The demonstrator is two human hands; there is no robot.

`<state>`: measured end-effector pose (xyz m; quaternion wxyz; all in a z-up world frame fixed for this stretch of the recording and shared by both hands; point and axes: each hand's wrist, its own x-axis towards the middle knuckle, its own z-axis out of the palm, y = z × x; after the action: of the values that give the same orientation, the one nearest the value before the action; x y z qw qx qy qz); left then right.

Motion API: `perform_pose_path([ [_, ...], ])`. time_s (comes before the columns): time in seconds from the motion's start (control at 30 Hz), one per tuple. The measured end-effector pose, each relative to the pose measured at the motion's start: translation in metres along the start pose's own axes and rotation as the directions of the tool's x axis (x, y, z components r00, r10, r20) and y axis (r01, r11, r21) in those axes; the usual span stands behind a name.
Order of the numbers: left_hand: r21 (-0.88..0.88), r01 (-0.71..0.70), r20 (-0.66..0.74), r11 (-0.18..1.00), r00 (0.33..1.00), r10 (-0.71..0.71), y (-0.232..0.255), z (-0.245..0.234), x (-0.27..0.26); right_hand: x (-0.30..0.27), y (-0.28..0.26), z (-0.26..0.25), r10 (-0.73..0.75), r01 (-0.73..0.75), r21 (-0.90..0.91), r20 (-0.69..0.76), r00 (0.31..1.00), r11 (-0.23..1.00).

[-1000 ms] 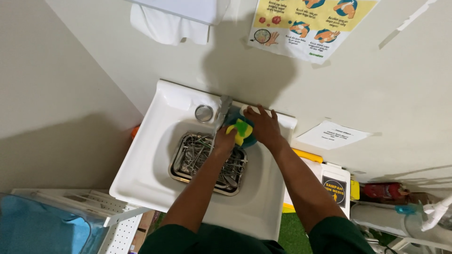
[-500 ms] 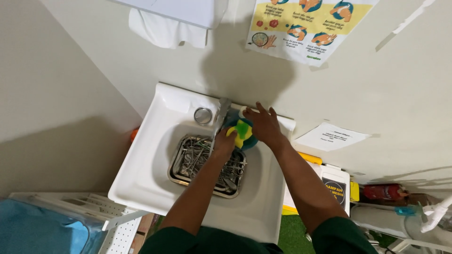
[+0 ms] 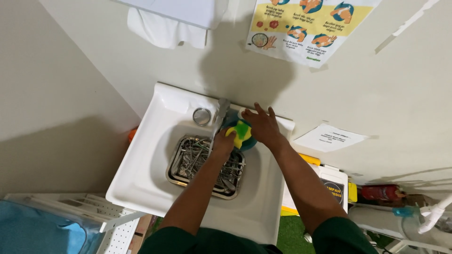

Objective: The person scrubs a tray of metal surgical instruments with a sponge and soap in a sink. They rinse the instruments under running water and place them back into the tray.

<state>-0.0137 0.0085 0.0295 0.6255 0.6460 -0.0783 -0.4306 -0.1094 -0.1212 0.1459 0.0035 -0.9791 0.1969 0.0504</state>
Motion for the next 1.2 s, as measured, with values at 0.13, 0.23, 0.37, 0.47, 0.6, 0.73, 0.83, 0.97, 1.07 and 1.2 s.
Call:
perform_pose_path([
  [0.13,0.006,0.058,0.001,0.998,0.998,-0.058,0.008,-0.005,-0.01,0.001,0.0,0.017,0.007,-0.007,0.034,-0.016,1.0,0.999],
  [0.23,-0.009,0.078,0.018,0.997,0.997,-0.078,0.009,-0.002,-0.007,0.0,0.002,0.011,0.014,-0.01,0.063,-0.057,0.998,0.998],
  [0.37,-0.034,0.04,0.016,0.999,0.999,-0.04,-0.008,-0.002,0.009,-0.003,0.001,0.009,0.009,-0.008,0.08,-0.022,1.0,0.997],
  [0.47,-0.031,0.022,0.02,0.999,1.0,-0.021,-0.007,-0.005,0.0,-0.007,-0.001,0.016,0.002,0.003,0.103,-0.05,0.999,0.995],
  [0.6,-0.115,0.0,0.114,0.993,0.993,0.013,-0.016,-0.01,-0.003,-0.006,0.0,0.009,0.018,-0.007,0.271,-0.036,0.999,0.962],
  [0.73,-0.185,0.08,0.198,0.979,0.979,-0.043,0.005,-0.04,-0.064,-0.028,-0.02,0.021,0.074,0.12,0.484,-0.363,0.929,0.867],
  [0.83,-0.18,0.225,0.287,0.958,0.943,-0.168,-0.009,-0.081,-0.085,-0.054,-0.051,0.052,0.352,-0.022,0.594,-0.446,0.823,0.804],
  [0.97,-0.196,0.295,0.332,0.935,0.917,-0.22,-0.037,-0.132,-0.093,-0.071,-0.101,0.112,0.556,-0.244,0.873,-0.037,0.83,0.423],
  [1.07,-0.179,0.346,0.24,0.921,0.923,-0.3,-0.039,-0.155,-0.097,-0.059,-0.134,0.134,0.414,-0.409,0.902,0.428,0.803,-0.141],
  [1.2,-0.27,0.294,0.158,0.917,0.953,-0.259,-0.064,-0.179,-0.082,-0.007,-0.136,0.212,0.095,-0.352,0.588,0.596,0.798,-0.728],
])
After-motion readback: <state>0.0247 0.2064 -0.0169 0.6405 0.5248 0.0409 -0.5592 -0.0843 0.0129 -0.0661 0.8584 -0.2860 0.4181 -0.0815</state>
